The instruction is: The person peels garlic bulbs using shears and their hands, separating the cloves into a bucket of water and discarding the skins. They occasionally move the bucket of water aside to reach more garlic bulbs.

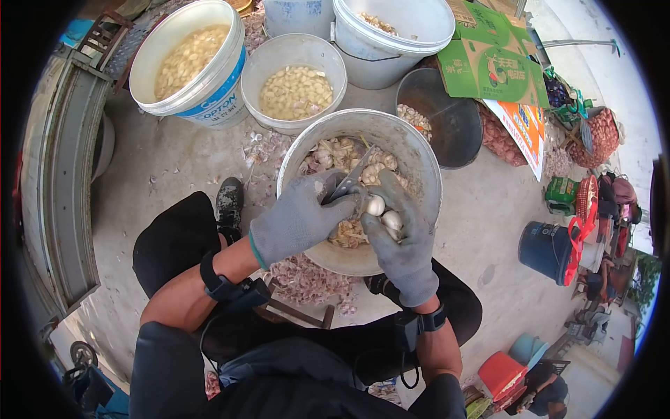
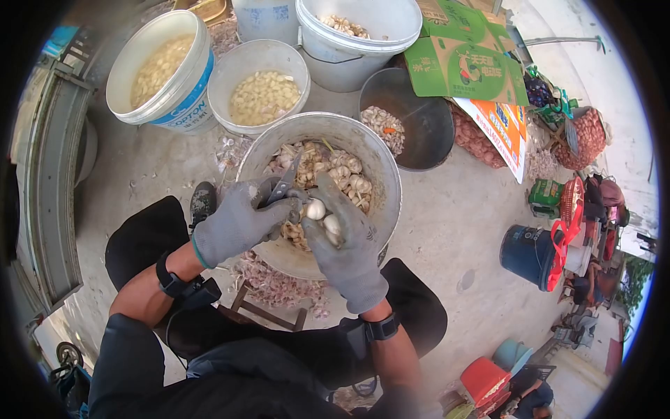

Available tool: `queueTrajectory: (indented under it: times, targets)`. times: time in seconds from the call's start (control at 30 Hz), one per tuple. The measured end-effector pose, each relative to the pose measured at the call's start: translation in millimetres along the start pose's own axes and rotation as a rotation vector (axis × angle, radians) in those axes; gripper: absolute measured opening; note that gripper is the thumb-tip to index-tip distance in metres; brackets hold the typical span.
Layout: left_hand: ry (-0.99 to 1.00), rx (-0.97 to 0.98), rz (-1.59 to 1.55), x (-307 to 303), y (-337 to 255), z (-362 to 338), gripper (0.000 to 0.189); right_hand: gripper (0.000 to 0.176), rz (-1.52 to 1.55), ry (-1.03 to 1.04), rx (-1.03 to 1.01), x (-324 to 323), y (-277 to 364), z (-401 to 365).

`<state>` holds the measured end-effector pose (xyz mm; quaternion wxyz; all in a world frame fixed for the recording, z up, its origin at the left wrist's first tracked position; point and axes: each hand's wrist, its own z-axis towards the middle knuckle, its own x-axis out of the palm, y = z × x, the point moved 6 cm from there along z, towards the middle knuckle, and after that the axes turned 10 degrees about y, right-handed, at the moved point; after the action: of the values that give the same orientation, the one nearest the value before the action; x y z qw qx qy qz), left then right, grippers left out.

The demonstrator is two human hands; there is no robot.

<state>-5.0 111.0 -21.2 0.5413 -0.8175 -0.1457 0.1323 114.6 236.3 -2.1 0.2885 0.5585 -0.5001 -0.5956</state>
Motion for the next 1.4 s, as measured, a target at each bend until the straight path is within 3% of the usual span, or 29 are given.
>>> queueTrajectory:
  times: [0.1,0.2,0.3,0.5,0.57,0.7,0.9,0.97,1.1,1.17,1.4]
  targets:
    - [-0.063,-0.149,-0.123,-3.7,4.1,-3.8,0.033,0.052,0.164,0.003,0.033,0.2,-6.0,-1.2]
    - [-0.112,-0.116,0.152,-10.3,3.9,-2.1,0.034,0.051,0.269,0.017,0.077,-1.5,-10.3,-0.7]
    - [-0.13,-0.019,-0.038,-6.7,5.8,1.0,0.033,0.048,0.504,-0.006,0.145,0.4,-11.3,-0.5]
    - [0.048,-0.194,-0.226,1.6,5.7,0.5,0.033,0.045,0.268,0.013,0.051,2.4,-6.2,0.6]
    - [0.087,-0.225,-0.298,3.6,10.6,2.9,0.031,0.046,-0.015,0.061,-0.055,3.3,0.7,-0.4]
    - [0.111,-0.237,-0.369,8.8,14.9,3.9,0.026,0.045,-0.219,0.07,-0.104,7.1,-4.4,-4.4]
    - [0.117,-0.204,-0.405,12.1,18.9,4.2,0.024,0.044,0.156,0.075,0.096,14.4,-20.7,-9.5]
    - [0.12,-0.213,-0.401,12.6,14.9,2.9,0.024,0.046,0.406,0.084,0.125,17.3,-10.6,-6.4]
    - [0.077,-0.135,-0.363,14.1,21.8,6.8,0.023,0.046,0.417,0.076,0.098,19.1,-13.3,-5.5]
    - [0.05,-0.137,-0.346,12.3,18.3,4.5,0.023,0.044,0.624,0.066,0.173,20.2,-17.5,-4.7]
    - [-0.043,-0.13,-0.358,4.1,9.2,-0.6,0.027,0.04,0.563,0.004,0.267,12.7,-26.1,-5.4]
